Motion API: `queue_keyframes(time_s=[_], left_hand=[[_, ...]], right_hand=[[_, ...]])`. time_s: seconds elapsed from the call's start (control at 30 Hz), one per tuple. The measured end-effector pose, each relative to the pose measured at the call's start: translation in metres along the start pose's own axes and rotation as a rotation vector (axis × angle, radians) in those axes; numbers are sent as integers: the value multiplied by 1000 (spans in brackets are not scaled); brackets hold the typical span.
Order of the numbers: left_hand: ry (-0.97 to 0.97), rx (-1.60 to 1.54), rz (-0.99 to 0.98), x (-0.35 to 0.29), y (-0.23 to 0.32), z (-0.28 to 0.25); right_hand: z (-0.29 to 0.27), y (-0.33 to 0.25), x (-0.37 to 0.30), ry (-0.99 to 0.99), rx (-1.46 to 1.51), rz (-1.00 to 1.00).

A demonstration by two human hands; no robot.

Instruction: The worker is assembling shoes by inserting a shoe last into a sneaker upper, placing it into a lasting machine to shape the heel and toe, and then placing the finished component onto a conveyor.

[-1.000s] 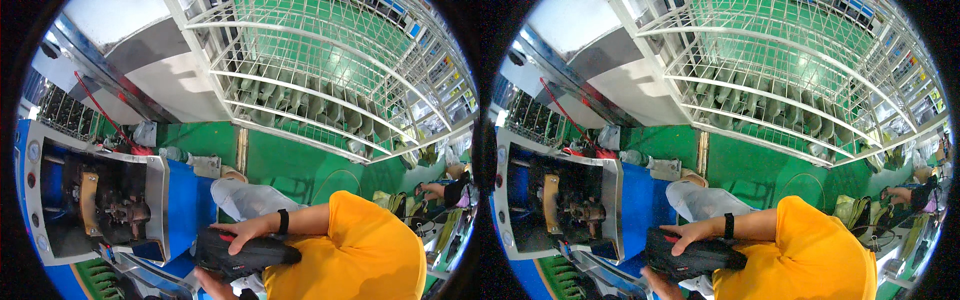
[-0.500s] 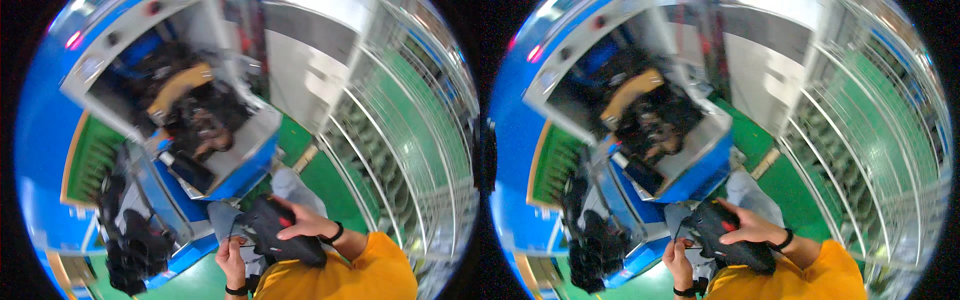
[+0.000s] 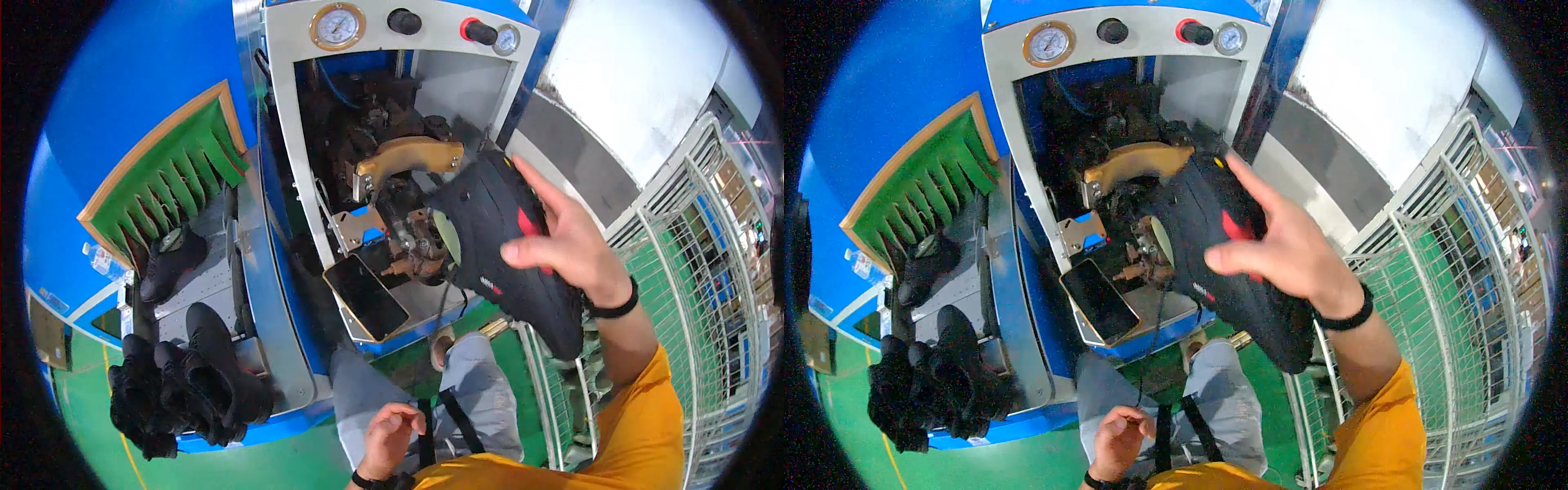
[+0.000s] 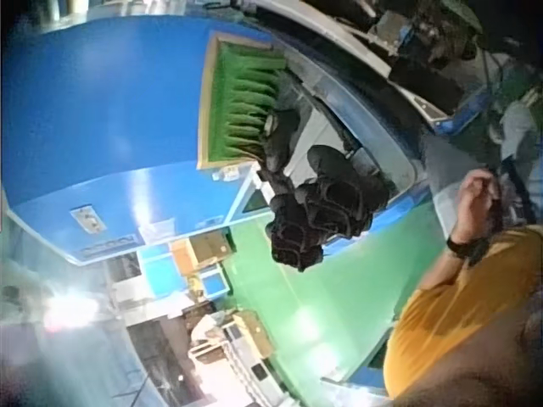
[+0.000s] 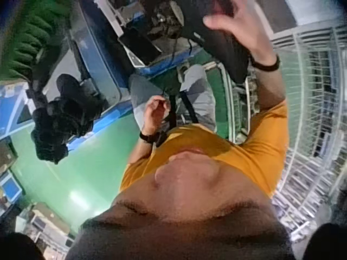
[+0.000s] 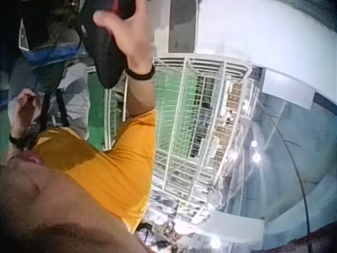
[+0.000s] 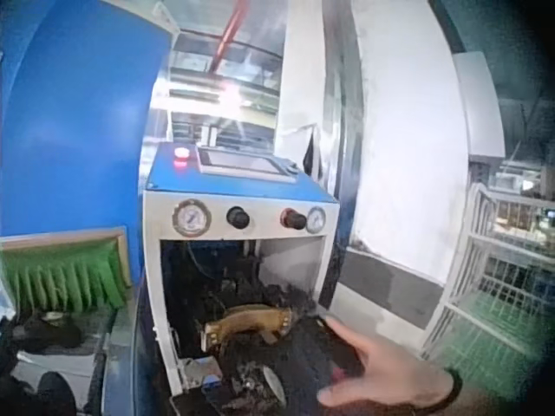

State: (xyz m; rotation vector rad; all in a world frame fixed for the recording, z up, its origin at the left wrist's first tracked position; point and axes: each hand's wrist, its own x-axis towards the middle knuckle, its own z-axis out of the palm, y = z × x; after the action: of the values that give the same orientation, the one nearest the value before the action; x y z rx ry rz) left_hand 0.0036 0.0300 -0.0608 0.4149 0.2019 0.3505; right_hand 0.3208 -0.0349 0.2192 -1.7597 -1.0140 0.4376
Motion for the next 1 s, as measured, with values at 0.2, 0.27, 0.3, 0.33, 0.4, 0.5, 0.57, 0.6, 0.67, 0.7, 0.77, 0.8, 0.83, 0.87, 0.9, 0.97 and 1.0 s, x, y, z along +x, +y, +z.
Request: queue_keyframes(time_s=[0.2, 0.27, 0.3, 0.33, 0.4, 0.5, 0.57, 0.6, 0.67, 0.7, 0.77, 0.8, 0.83, 0.87, 0.9, 0.97, 1.0], left_hand=[[84, 132, -149, 21, 4, -15], [109, 190, -192, 25, 1, -19], [103, 194, -241, 26, -1, -22], [100, 198, -288, 27, -2, -24], [120, 203, -308, 24, -6, -25], [99, 182, -301, 19, -7, -33], [97, 142, -238, 17, -6, -36], [137, 213, -297, 18, -5, -36], [169, 291, -355, 18, -2, -37], [210, 283, -323, 17, 0, -34], [124, 311, -337, 20, 1, -26], [131, 318, -332, 20, 0, -23], [136, 321, -312, 21, -2, -20], [91, 391, -311, 22, -2, -16], [44, 463, -312, 22, -3, -12], [27, 502, -294, 20, -9, -7], [15, 528, -295, 18, -12, -5]], right_hand=[[10, -40, 85, -137, -498, 203], [20, -39, 107, -197, -661, 166], [24, -38, 117, -254, -814, 122], [29, -34, 125, -352, -809, 130], [44, -25, 139, -359, -887, 171], [56, -16, 152, -294, -949, 100], [54, -7, 152, -275, -954, 52], [46, 6, 152, -239, -966, -11], [50, -9, 145, -241, -991, 86], [53, -11, 143, -230, -1013, 103], [58, -14, 137, -230, -1003, 95], [59, -16, 134, -200, -1011, 119], [57, -15, 130, -202, -1009, 98], [55, -12, 129, -155, -1012, 47], [52, -7, 125, -103, -1015, -3], [46, -10, 104, -18, -994, -121], [42, -21, 85, -4, -960, -151]])
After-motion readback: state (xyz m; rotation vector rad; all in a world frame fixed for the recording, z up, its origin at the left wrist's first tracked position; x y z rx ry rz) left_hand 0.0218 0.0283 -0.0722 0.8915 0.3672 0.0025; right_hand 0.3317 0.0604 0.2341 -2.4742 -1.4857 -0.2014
